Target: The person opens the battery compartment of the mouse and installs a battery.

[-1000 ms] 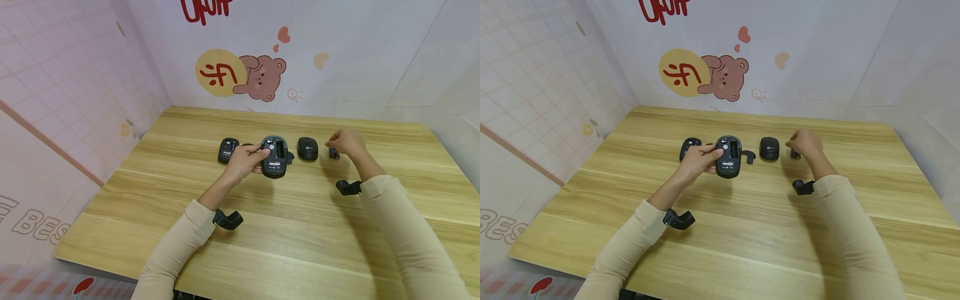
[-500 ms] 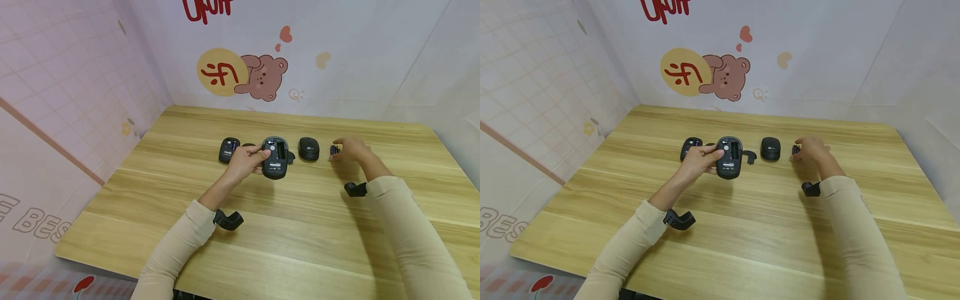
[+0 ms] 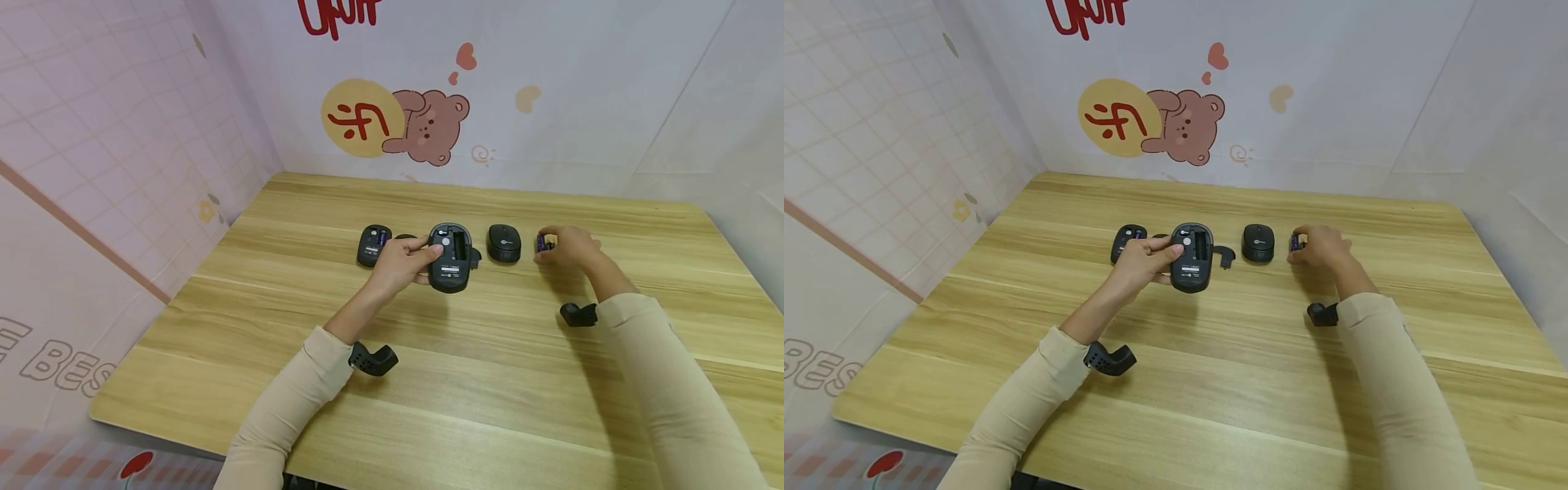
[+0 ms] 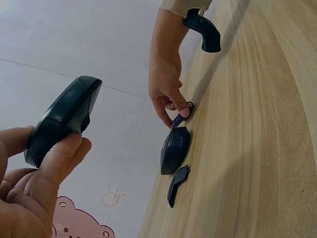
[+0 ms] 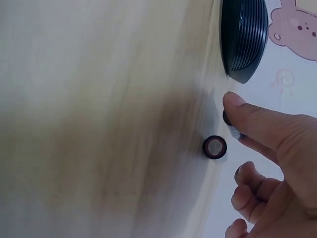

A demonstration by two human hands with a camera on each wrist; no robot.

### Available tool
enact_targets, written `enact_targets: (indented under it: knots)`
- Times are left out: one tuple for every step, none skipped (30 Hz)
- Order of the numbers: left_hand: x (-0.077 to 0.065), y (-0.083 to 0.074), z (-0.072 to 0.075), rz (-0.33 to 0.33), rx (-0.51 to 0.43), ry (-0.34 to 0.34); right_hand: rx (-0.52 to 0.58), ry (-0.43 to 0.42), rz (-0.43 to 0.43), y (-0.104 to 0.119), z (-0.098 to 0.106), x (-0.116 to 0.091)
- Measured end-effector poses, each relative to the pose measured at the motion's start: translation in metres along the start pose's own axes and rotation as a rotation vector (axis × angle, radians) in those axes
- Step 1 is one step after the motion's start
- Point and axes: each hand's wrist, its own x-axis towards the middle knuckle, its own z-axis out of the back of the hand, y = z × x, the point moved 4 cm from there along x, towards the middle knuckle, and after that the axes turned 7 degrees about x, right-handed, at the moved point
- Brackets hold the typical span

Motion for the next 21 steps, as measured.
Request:
enact_targets:
  knots:
    - [0.000, 0.000, 0.000, 0.000, 0.000, 0.001, -0.002, -0.010, 0.008, 0.001, 0.000, 0.000]
    - [0.000, 0.000, -0.001, -0.001, 0.001, 0.002, 0.002, -0.021, 0.021, 0.003, -0.001, 0.000]
    - [0.000, 0.000, -0.001, 0.001, 0.001, 0.003, 0.005, -0.031, 0.033, 0.004, -0.001, -0.001]
    - [0.000, 0.000, -0.001, 0.003, -0.001, 0.005, 0.009, -0.040, 0.047, 0.006, -0.002, -0.001]
    - [0.001, -0.001, -0.001, 0.005, -0.002, 0.006, 0.016, -0.050, 0.062, 0.009, -0.003, -0.002]
    - [0.001, 0.000, -0.001, 0.007, -0.003, 0.007, 0.031, -0.060, 0.076, 0.012, -0.003, -0.003]
    - [0.001, 0.000, -0.002, 0.008, -0.004, 0.009, 0.055, -0.067, 0.090, 0.014, -0.005, -0.004]
    - [0.001, 0.000, -0.002, 0.009, -0.005, 0.011, 0.085, -0.073, 0.103, 0.017, -0.006, -0.005]
    - [0.001, 0.000, -0.002, 0.010, -0.005, 0.011, 0.120, -0.078, 0.113, 0.020, -0.007, -0.006]
    - [0.001, 0.000, -0.002, 0.010, -0.003, 0.011, 0.156, -0.086, 0.124, 0.023, -0.007, -0.007]
    - [0.001, 0.000, -0.002, 0.010, -0.001, 0.011, 0.197, -0.093, 0.131, 0.026, -0.008, -0.008]
    - [0.001, 0.000, -0.003, 0.011, 0.002, 0.011, 0.236, -0.098, 0.136, 0.029, -0.008, -0.009]
    - [0.001, 0.000, -0.003, 0.010, 0.005, 0.012, 0.269, -0.103, 0.139, 0.032, -0.008, -0.010]
    - [0.001, 0.000, -0.003, 0.012, 0.006, 0.012, 0.301, -0.108, 0.138, 0.035, -0.008, -0.011]
    - [0.002, 0.000, -0.003, 0.013, 0.007, 0.012, 0.328, -0.110, 0.140, 0.038, -0.007, -0.012]
    - [0.002, 0.000, -0.004, 0.014, 0.006, 0.014, 0.344, -0.114, 0.141, 0.041, -0.006, -0.014]
    - [0.002, 0.000, -0.004, 0.015, 0.004, 0.016, 0.361, -0.114, 0.143, 0.044, -0.006, -0.015]
    - [0.002, 0.000, -0.004, 0.015, 0.003, 0.016, 0.381, -0.114, 0.145, 0.047, -0.005, -0.017]
    - [0.002, 0.000, -0.005, 0.015, 0.001, 0.018, 0.408, -0.113, 0.147, 0.051, -0.005, -0.019]
    - [0.002, 0.000, -0.005, 0.016, 0.002, 0.018, 0.436, -0.110, 0.147, 0.053, -0.004, -0.021]
    - [0.003, 0.000, -0.005, 0.017, 0.003, 0.018, 0.457, -0.107, 0.151, 0.056, -0.004, -0.023]
